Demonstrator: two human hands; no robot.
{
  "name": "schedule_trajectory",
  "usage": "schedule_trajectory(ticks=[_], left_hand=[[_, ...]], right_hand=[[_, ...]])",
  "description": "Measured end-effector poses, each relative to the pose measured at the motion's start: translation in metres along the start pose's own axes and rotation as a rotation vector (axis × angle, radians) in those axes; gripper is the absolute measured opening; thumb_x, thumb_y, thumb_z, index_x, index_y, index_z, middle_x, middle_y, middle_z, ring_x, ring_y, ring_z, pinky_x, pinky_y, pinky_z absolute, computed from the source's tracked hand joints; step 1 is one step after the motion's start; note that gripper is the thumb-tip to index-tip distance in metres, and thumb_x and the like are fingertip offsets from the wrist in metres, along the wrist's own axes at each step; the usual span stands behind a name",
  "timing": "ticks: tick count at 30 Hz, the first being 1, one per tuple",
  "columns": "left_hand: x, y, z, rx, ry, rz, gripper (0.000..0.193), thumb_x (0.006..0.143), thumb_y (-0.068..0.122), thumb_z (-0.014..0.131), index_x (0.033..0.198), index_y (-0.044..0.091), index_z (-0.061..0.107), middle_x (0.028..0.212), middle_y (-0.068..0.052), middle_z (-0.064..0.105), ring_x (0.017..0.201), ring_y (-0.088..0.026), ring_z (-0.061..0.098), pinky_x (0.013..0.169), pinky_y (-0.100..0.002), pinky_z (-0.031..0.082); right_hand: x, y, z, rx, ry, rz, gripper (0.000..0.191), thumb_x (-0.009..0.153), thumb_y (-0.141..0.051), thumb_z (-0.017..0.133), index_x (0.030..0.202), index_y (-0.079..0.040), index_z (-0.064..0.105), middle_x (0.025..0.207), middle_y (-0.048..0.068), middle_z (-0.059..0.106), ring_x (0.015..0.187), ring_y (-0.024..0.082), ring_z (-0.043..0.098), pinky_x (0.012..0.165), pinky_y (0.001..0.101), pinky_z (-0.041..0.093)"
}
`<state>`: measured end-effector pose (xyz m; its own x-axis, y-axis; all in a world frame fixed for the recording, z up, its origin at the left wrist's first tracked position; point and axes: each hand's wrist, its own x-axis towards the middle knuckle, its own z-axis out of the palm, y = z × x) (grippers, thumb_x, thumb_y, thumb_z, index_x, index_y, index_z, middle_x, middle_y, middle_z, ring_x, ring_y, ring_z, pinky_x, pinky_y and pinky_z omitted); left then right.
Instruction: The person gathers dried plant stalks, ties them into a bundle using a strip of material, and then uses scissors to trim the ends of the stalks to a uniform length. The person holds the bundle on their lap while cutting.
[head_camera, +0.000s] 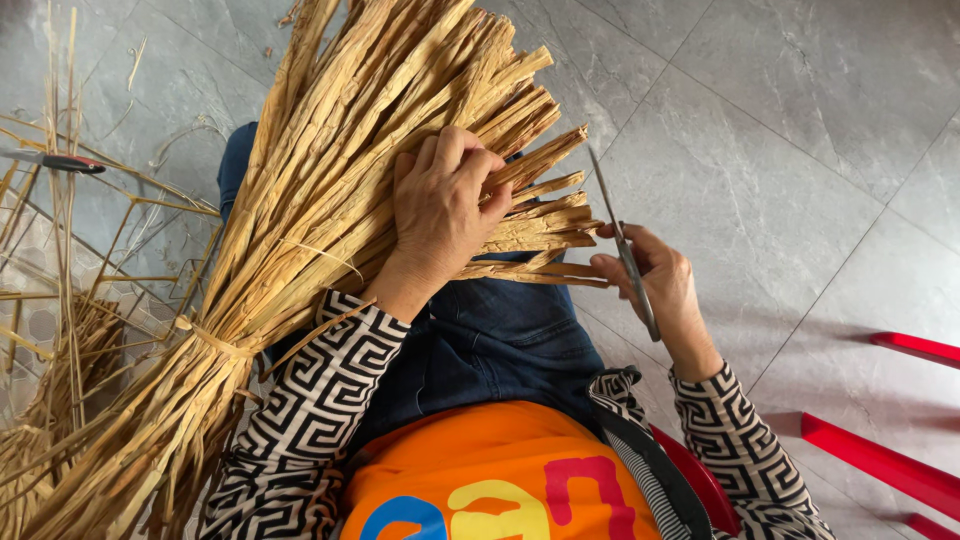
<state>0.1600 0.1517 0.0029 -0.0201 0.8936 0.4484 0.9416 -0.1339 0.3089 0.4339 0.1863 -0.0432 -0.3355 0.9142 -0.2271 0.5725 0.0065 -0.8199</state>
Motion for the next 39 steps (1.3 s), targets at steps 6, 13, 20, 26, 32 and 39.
schedule_trajectory(ticks=[6,13,20,26,32,39], left_hand=[[0.0,0.001,0.0,-0.035,0.012,0.044,0.023,0.084,0.027,0.084,0.095,0.013,0.07,0.105,0.0,0.055,0.095,-0.018,0.058,0.082,-0.04,0.044],[-0.004,-0.002,0.003,-0.006,-0.004,0.046,0.023,0.084,0.026,0.084,0.097,0.013,0.07,0.106,0.0,0.056,0.095,-0.017,0.059,0.083,-0.04,0.045],[-0.004,-0.001,0.003,0.001,-0.016,0.035,0.023,0.084,0.025,0.084,0.098,0.013,0.07,0.106,0.0,0.056,0.094,-0.017,0.059,0.082,-0.041,0.044],[-0.004,0.001,0.005,0.013,0.005,0.044,0.029,0.083,0.024,0.084,0.108,0.014,0.07,0.108,-0.001,0.057,0.095,-0.018,0.06,0.08,-0.041,0.043],[-0.005,-0.001,0.009,0.021,-0.016,0.053,0.03,0.084,0.024,0.084,0.111,0.017,0.071,0.108,0.001,0.057,0.094,-0.017,0.06,0.081,-0.04,0.042],[-0.007,-0.002,0.008,0.02,-0.027,0.078,0.03,0.085,0.024,0.083,0.112,0.016,0.071,0.107,0.001,0.056,0.094,-0.016,0.058,0.08,-0.039,0.04]], right_hand=[[0.021,0.006,0.005,-0.006,-0.012,-0.019,0.05,0.086,-0.035,0.08,0.125,-0.007,0.069,0.082,0.006,0.075,0.07,0.011,0.07,0.06,0.0258,0.056],[0.041,0.003,0.016,0.002,0.014,-0.08,0.056,0.086,-0.04,0.08,0.127,-0.005,0.066,0.089,0.009,0.078,0.08,0.015,0.076,0.068,0.0287,0.06],[0.043,-0.003,0.016,-0.004,0.038,-0.105,0.057,0.084,-0.042,0.08,0.125,-0.005,0.067,0.086,0.008,0.078,0.078,0.015,0.076,0.065,0.0276,0.06],[0.036,0.002,0.02,-0.071,0.095,-0.095,0.048,0.085,-0.039,0.083,0.118,-0.006,0.07,0.077,0.004,0.075,0.065,0.01,0.07,0.054,0.0267,0.055],[0.036,0.009,0.023,-0.148,0.149,-0.171,0.05,0.083,-0.038,0.084,0.117,-0.005,0.069,0.07,0.004,0.071,0.058,0.009,0.063,0.051,0.0263,0.05],[0.049,-0.001,0.017,-0.017,0.073,-0.212,0.057,0.085,-0.043,0.081,0.123,-0.004,0.064,0.08,0.004,0.075,0.071,0.01,0.074,0.057,0.0239,0.058]])
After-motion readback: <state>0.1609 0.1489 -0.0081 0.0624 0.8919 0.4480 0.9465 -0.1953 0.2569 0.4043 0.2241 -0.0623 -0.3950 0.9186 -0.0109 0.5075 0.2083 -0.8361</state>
